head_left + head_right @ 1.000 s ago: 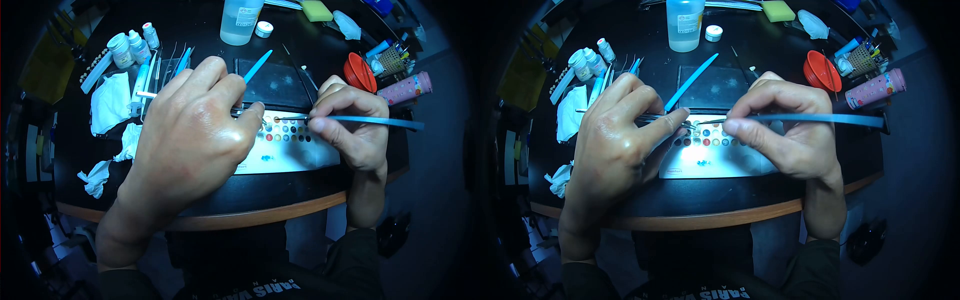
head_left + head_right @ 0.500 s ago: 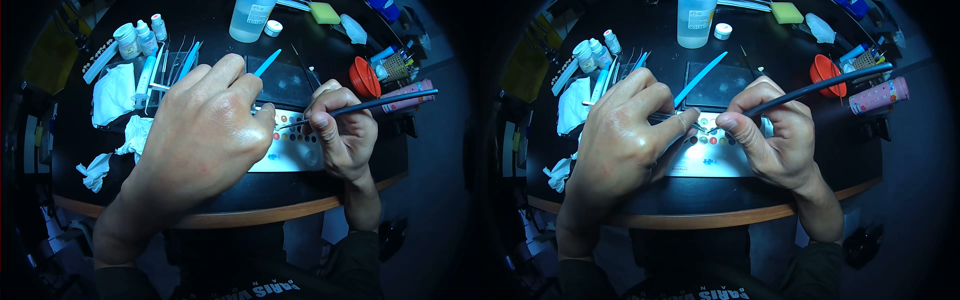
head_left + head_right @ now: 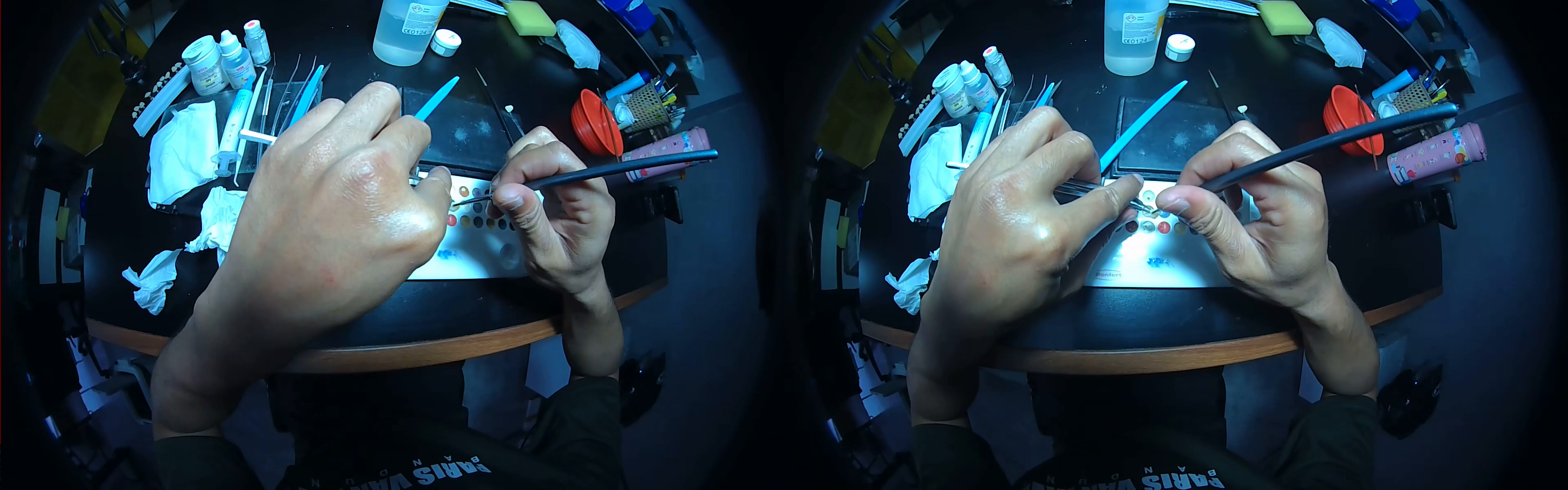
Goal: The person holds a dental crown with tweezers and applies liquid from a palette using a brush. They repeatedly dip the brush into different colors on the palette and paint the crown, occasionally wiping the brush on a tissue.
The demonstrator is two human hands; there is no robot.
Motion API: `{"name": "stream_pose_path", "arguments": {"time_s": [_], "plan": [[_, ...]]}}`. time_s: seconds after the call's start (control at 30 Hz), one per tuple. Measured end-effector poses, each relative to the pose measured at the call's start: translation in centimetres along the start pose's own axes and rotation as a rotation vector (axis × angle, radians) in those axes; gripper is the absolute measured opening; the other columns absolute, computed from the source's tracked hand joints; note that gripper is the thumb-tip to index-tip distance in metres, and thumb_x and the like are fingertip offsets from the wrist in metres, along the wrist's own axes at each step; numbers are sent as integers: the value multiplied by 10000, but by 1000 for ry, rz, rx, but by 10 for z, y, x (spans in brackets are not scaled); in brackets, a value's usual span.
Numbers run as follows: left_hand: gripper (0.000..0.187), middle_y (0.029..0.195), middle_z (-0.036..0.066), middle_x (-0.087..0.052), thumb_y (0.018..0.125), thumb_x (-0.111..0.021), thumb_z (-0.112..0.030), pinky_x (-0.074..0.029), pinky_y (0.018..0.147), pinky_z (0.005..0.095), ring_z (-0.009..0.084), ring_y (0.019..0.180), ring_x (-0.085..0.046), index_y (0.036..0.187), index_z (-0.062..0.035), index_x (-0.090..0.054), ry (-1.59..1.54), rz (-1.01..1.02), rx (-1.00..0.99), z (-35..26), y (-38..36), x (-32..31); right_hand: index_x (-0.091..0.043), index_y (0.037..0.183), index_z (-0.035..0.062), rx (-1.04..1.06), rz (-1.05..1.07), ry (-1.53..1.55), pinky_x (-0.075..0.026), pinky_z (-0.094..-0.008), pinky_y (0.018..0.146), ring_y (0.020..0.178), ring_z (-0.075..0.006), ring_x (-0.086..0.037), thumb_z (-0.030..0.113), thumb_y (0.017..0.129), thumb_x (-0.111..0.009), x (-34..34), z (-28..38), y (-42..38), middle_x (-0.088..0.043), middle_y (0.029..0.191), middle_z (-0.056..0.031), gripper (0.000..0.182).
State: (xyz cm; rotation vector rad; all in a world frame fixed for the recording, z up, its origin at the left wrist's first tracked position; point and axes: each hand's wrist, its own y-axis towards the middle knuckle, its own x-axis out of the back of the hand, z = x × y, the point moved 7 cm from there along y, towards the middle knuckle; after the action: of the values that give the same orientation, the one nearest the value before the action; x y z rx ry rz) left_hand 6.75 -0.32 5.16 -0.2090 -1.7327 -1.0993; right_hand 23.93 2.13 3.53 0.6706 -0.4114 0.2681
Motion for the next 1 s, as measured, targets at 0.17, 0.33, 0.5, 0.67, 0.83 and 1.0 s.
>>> {"name": "stream_pose_path", "arguments": {"time_s": [0.17, 0.33, 0.5, 0.67, 0.83, 1.0], "plan": [[282, 840, 59, -609, 711, -841, -113, -507, 642, 352, 208, 831, -612, 990, -69, -844, -3, 6, 6, 0, 0, -1, -722, 886, 17, 20, 3, -15, -410, -259, 564, 674, -107, -580, 208, 950, -841, 0, 1, 1, -672, 794, -40, 234], [285, 839, 59, -612, 712, -845, -117, -506, 641, 353, 209, 831, -612, 992, -67, -844, 1, 13, 6, 0, 0, 0, -722, 885, 19, 55, 9, -31, -406, -255, 560, 665, -102, -569, 204, 946, -845, 0, -1, 1, -675, 795, -37, 230], [286, 840, 59, -610, 709, -850, -116, -505, 640, 353, 209, 830, -611, 990, -66, -843, 1, 11, 5, 0, 0, 0, -723, 883, 19, 53, 19, -41, -398, -255, 554, 656, -98, -559, 198, 943, -846, 1, -1, 1, -676, 792, -37, 225], [302, 848, 57, -603, 692, -861, -107, -507, 655, 354, 211, 842, -609, 991, -68, -841, -8, 13, 5, 0, 0, -2, -723, 882, 18, 39, 14, -36, -399, -255, 552, 653, -96, -561, 198, 946, -844, 0, -1, 1, -676, 790, -38, 225], [316, 853, 56, -602, 681, -867, -99, -508, 662, 356, 214, 848, -609, 994, -67, -840, -5, 27, 13, 0, 0, -2, -724, 885, 18, 45, 7, -35, -400, -252, 552, 656, -97, -570, 201, 950, -840, 0, -1, 1, -677, 791, -40, 226], [331, 851, 57, -607, 672, -867, -88, -509, 657, 354, 216, 848, -610, 1001, -64, -841, -12, 13, 19, 0, 0, -1, -725, 886, 19, 25, 9, -38, -405, -255, 557, 661, -103, -572, 203, 948, -841, 1, -1, 1, -677, 792, -42, 227]]}}
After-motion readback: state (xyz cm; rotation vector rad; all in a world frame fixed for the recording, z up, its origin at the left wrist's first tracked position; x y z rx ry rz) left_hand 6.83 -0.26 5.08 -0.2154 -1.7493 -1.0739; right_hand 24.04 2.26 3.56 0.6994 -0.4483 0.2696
